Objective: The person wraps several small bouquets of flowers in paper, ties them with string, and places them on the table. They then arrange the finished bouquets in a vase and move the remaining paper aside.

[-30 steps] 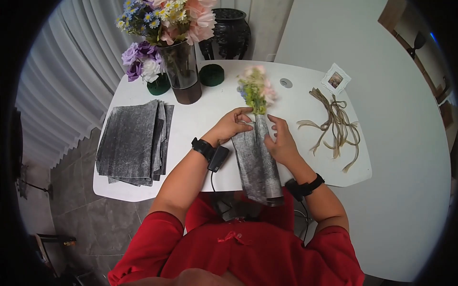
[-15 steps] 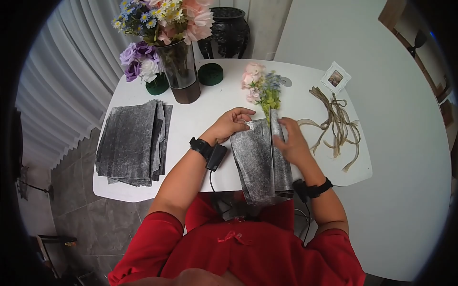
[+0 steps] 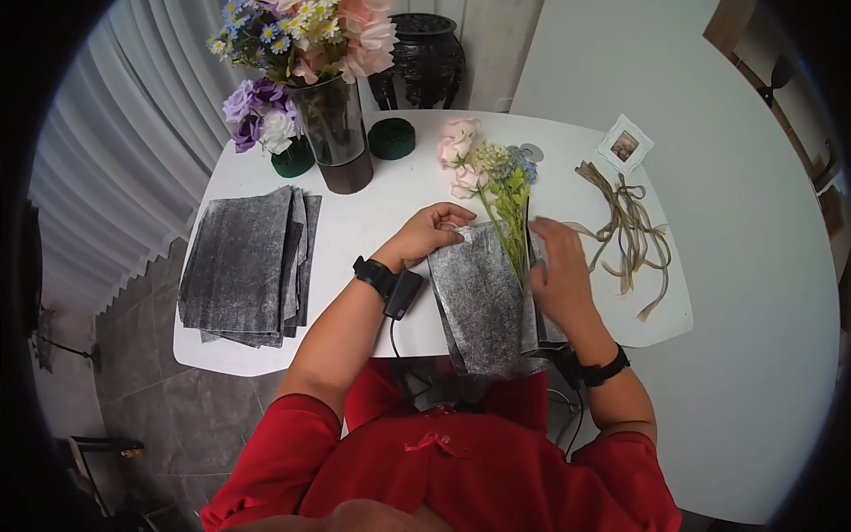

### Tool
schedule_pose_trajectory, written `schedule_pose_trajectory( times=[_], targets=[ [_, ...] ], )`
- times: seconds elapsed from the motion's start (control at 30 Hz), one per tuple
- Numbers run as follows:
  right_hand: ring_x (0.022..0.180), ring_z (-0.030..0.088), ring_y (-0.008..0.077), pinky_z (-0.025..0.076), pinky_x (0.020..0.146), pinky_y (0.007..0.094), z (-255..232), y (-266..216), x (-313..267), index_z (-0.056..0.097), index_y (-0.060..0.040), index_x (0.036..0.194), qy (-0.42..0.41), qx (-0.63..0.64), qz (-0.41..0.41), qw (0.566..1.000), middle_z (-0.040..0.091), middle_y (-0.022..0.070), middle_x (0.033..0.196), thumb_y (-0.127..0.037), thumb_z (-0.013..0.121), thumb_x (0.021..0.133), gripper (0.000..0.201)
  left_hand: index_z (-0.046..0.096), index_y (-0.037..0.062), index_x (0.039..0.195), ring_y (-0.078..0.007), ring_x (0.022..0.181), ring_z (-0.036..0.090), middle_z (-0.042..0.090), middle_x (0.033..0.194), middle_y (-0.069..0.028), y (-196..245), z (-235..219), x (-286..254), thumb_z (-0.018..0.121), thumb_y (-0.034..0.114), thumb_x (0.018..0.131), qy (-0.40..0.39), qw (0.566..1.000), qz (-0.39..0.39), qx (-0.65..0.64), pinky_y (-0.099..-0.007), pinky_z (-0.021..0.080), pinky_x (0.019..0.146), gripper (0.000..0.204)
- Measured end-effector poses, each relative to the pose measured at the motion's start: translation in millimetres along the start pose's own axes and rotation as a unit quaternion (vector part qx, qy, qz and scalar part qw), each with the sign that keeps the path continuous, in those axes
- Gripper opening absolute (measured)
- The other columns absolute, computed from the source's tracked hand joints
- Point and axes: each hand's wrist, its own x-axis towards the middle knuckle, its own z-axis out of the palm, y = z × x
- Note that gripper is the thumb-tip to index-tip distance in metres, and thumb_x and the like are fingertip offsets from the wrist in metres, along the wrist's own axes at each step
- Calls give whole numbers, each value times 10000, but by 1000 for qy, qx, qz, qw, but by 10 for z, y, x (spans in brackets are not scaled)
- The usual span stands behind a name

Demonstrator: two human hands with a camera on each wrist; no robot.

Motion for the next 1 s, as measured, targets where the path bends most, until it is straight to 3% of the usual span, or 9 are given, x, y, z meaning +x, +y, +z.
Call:
schedule_pose_trajectory(
  times=[0.07,0.13,0.2,0.27,0.4,0.73,0.8,0.83,1.0],
  targets=[
    [1053,535,343,425,924,381,7,-203,-11,548,-30,1108,14,60,-24,998,561,172,1101,26,508,753,361,554,13,1176,-62,871,550,543,1044,-28,-26,-12,10,606,-89,764,-7,1000,16,-10,-188,462,822,427],
    [945,577,319,462,831,373,32,-336,-97,586,-25,976,-167,172,-60,969,598,145,989,-31,552,786,193,555,13,1175,-63,873,551,545,1046,-29,-43,-6,10,605,-90,764,-7,1000,16,-9,-189,462,823,427],
    [823,597,317,479,731,376,-19,-369,-73,593,-21,880,-240,156,-7,958,614,143,881,-145,618,812,143,556,14,1174,-64,875,551,546,1048,-29,-20,-23,-1,604,-91,764,-2,1000,21,-9,-191,462,823,426],
    [755,594,334,475,680,385,-102,-203,-63,585,-24,846,-309,11,156,938,612,158,818,-257,656,814,246,559,19,1175,-63,871,549,546,1056,-28,-9,-11,4,604,-93,765,-3,1000,11,3,-196,463,825,427],
    [754,603,350,473,674,406,-32,119,-123,564,-14,800,-294,-64,231,925,614,181,804,-380,709,762,396,592,33,1140,-60,805,533,541,1026,-29,-19,15,4,628,-63,739,1,1000,19,-8,-194,462,779,414],
    [772,631,330,499,682,411,220,645,-141,534,21,912,-330,-44,226,915,643,184,844,-290,616,843,329,593,14,1108,-62,819,550,569,1017,-31,13,27,-5,587,-89,745,37,999,27,7,-196,462,788,377],
    [721,643,247,515,591,354,189,777,-116,536,14,943,-295,348,434,777,648,156,835,-195,545,900,214,615,19,1073,-54,778,542,576,975,-20,-19,10,16,584,-79,726,61,997,38,7,-192,457,757,362],
    [677,630,176,510,528,276,149,825,-127,527,8,973,-290,409,460,733,652,139,849,-131,482,932,151,619,15,1052,-53,771,542,585,960,-17,-34,-3,23,572,-80,724,80,996,44,25,-192,454,751,345],
    [511,444,83,371,433,215,88,884,-106,501,-4,991,-270,520,499,639,506,16,679,-208,456,967,210,623,5,1015,-51,760,541,604,930,-16,-37,-1,28,550,-81,725,103,992,56,45,-194,451,737,311]
  ],
)
